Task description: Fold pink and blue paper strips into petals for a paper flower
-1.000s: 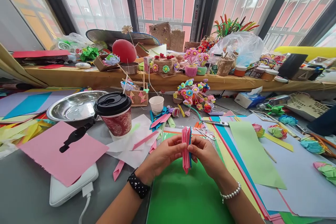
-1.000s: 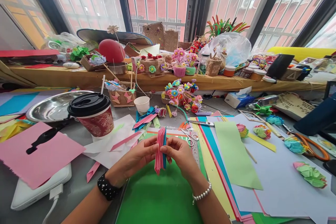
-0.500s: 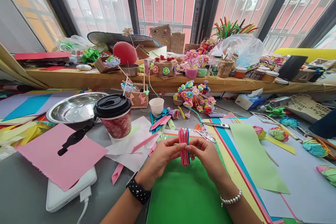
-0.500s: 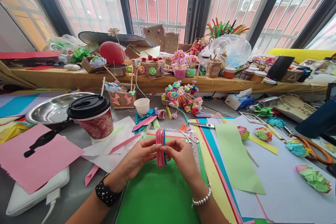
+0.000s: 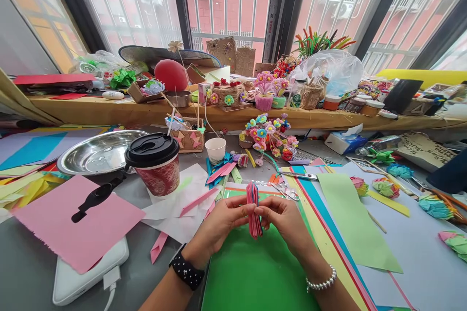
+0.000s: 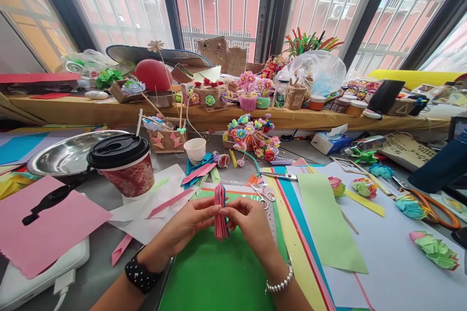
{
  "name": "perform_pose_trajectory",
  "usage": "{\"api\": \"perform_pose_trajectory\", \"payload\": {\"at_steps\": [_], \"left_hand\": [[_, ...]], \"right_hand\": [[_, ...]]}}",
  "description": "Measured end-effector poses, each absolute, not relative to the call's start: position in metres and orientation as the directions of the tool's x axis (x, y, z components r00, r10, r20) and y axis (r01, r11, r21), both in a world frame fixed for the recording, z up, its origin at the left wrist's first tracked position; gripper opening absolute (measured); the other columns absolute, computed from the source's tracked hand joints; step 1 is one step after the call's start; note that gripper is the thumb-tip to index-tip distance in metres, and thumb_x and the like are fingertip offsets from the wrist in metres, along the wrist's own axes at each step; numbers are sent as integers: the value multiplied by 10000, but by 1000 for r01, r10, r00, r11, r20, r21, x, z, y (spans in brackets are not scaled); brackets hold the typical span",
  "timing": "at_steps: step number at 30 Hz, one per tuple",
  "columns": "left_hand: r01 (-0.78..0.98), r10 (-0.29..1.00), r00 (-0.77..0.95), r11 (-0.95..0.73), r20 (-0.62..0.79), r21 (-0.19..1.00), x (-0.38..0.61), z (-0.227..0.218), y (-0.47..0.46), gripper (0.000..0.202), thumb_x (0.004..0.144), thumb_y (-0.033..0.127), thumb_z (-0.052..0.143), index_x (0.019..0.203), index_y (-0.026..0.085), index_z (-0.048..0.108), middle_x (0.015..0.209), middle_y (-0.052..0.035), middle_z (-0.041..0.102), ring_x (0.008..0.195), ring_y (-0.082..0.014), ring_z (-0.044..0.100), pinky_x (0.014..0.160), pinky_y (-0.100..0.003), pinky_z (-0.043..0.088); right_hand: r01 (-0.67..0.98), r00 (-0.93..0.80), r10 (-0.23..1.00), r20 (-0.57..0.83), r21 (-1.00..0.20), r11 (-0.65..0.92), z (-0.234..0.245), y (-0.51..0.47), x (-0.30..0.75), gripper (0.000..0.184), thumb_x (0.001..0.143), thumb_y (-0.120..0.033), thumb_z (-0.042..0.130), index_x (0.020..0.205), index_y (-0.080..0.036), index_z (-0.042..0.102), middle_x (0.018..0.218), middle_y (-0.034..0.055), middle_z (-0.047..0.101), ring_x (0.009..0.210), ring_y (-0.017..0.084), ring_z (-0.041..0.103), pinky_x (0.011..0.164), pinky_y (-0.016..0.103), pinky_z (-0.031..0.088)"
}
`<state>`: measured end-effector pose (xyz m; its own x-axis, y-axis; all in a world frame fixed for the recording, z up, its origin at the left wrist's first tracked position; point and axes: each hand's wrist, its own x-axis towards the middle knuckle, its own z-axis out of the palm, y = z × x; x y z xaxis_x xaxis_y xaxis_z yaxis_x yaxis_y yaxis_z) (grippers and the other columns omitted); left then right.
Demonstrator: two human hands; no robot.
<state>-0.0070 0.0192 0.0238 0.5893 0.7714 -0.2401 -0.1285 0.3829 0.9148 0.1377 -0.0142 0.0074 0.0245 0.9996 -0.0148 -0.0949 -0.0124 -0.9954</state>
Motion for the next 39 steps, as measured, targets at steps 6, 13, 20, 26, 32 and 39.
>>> {"api": "perform_pose_trajectory", "payload": {"at_steps": [6, 13, 20, 26, 32, 39], "left_hand": [[-134, 777, 598, 337, -196, 932, -4, 21, 18, 281, 687, 322, 611, 913, 164, 662, 819, -52, 666, 799, -182, 582, 769, -297, 419], [-172, 772, 615, 331, -161, 928, -1, 25, 15, 283, 714, 309, 586, 963, 186, 642, 897, -50, 650, 809, -161, 562, 721, -254, 406], [-104, 746, 640, 320, -183, 942, -3, 28, 15, 307, 706, 299, 597, 990, 186, 630, 783, -33, 653, 687, -123, 550, 625, -219, 394], [7, 731, 656, 244, -189, 970, -6, 30, 18, 380, 683, 347, 607, 1032, 198, 609, 735, -15, 650, 647, -131, 550, 568, -216, 389], [52, 677, 694, 290, -244, 955, -7, 30, 18, 454, 665, 371, 620, 1092, 229, 564, 866, -37, 658, 747, -184, 606, 687, -294, 443], [17, 646, 708, 387, -284, 922, -6, 31, 18, 559, 700, 357, 597, 1215, 254, 407, 981, -53, 628, 791, -185, 622, 704, -290, 450]], "right_hand": [[-56, 15, 999, -36, -998, -36, 6, -13, 139, 201, 609, -339, 675, 607, -145, 623, 522, -21, 562, 460, 87, 491, 423, 197, 354], [-120, 27, 999, -29, -992, -26, 7, -14, 140, 201, 620, -335, 675, 570, -146, 628, 516, -31, 530, 490, 71, 434, 472, 195, 339], [-212, -68, 992, -103, -970, -115, 8, -15, 141, 171, 631, -313, 676, 657, -145, 655, 540, -10, 597, 509, 93, 530, 503, 205, 404], [-185, -152, 985, -82, -977, -109, 9, -13, 147, 155, 634, -289, 676, 707, -153, 656, 592, -6, 627, 494, 86, 528, 492, 203, 404], [-85, -171, 985, -20, -996, -35, 11, -11, 154, 162, 640, -275, 670, 759, -166, 691, 743, 22, 657, 716, 146, 564, 665, 249, 423], [-107, -114, 990, -78, -990, -90, 7, -14, 148, 183, 631, -330, 675, 707, -163, 669, 680, -1, 617, 666, 133, 530, 599, 228, 393]]}}
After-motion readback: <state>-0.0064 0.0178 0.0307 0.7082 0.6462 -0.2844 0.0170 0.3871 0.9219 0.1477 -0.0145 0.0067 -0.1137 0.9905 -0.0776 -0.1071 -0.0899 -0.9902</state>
